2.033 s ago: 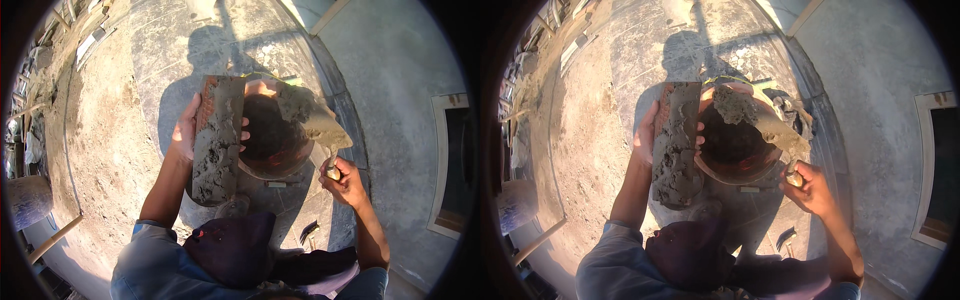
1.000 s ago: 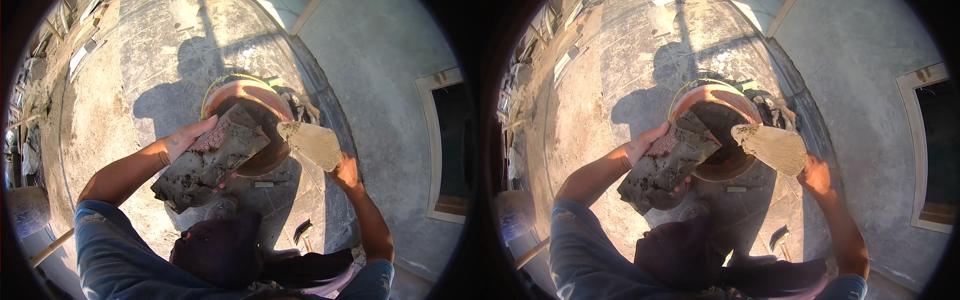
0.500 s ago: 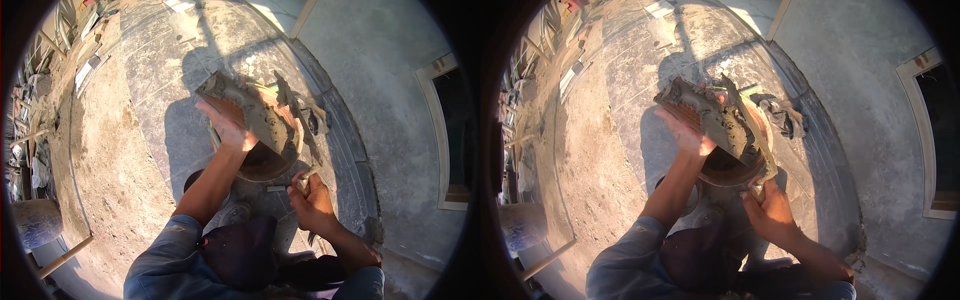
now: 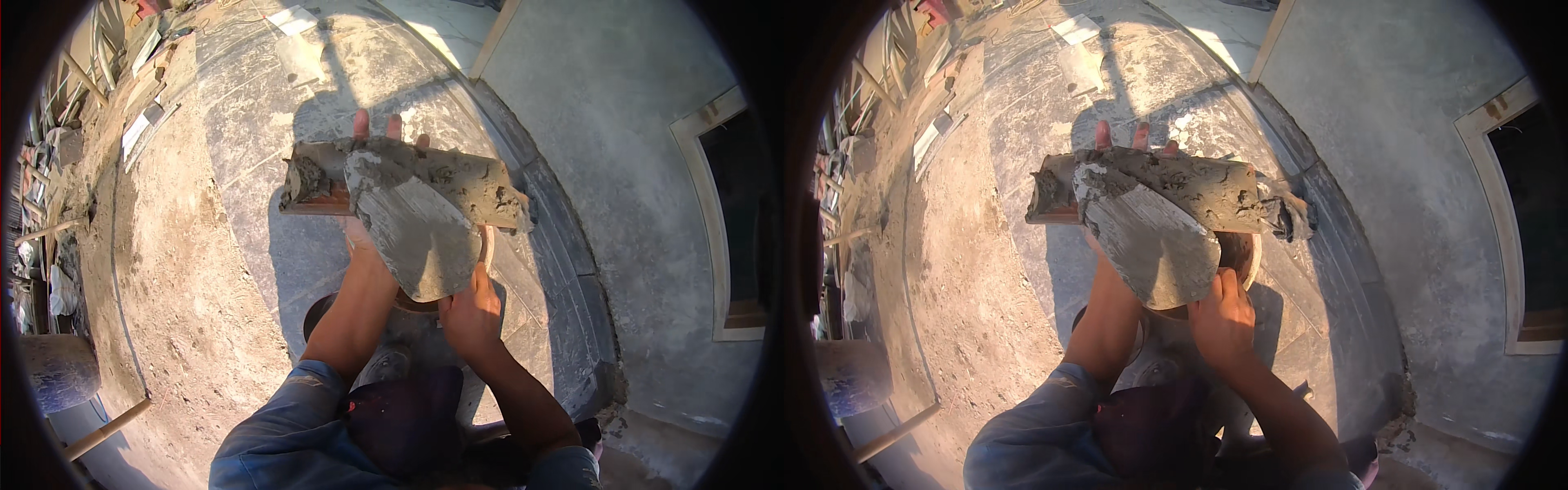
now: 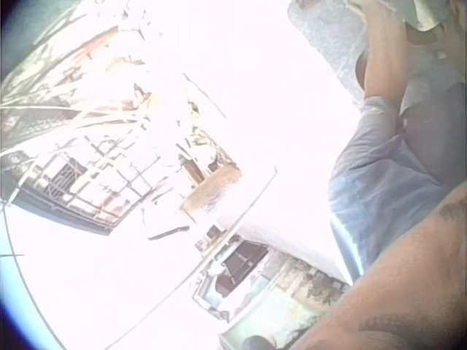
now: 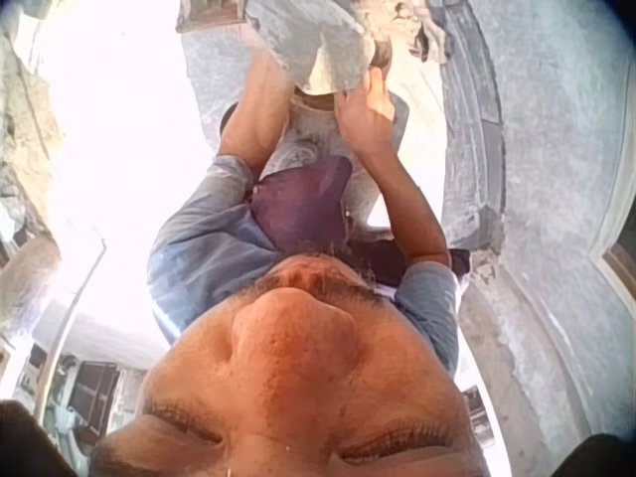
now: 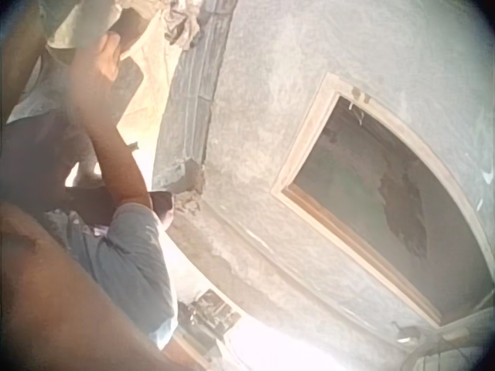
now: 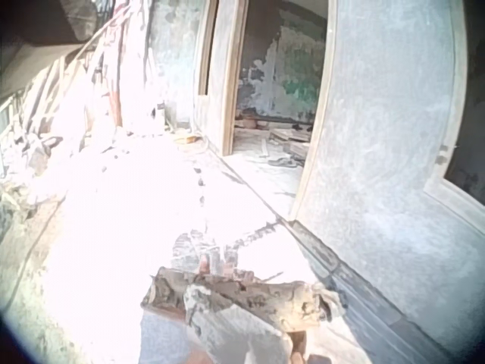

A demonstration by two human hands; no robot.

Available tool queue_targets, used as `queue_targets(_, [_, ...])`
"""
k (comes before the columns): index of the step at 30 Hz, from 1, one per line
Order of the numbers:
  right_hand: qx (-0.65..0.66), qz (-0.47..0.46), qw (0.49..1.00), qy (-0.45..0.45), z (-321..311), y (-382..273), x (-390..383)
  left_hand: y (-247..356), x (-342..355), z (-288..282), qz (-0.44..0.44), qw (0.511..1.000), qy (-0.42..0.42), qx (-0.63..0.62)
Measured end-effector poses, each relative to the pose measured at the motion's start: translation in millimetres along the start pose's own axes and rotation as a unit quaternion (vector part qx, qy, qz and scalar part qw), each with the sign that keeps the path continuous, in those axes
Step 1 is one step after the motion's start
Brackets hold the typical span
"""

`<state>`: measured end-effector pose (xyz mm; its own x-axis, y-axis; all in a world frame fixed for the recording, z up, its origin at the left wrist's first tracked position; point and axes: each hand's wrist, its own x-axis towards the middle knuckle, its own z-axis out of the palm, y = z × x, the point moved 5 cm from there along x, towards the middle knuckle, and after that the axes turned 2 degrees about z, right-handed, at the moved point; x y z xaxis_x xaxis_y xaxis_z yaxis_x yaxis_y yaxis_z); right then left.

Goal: Applying mortar to a brick and carefully placing it into a gap in a wall under renovation.

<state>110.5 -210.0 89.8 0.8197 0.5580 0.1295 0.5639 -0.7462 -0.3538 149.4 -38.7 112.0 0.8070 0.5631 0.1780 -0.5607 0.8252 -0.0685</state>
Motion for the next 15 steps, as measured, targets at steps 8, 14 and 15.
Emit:
queue_targets(8, [0.026, 0.011, 0.999, -0.02, -6.6, 14.2, 20.8, 8.0, -5.8, 11.2, -0.076, 0.993, -0.08, -0.041])
queue_targets(14, [0.053, -0.01, 0.998, -0.02, 4.1, 46.7, 30.2, 11.5, -10.2, -2.1, -0.154, 0.986, -0.004, -0.069])
queue_targets(15, [0.061, -0.012, 0.998, -0.018, 5.3, 52.3, 31.9, 11.2, -13.3, -2.5, -0.155, 0.985, -0.004, -0.071])
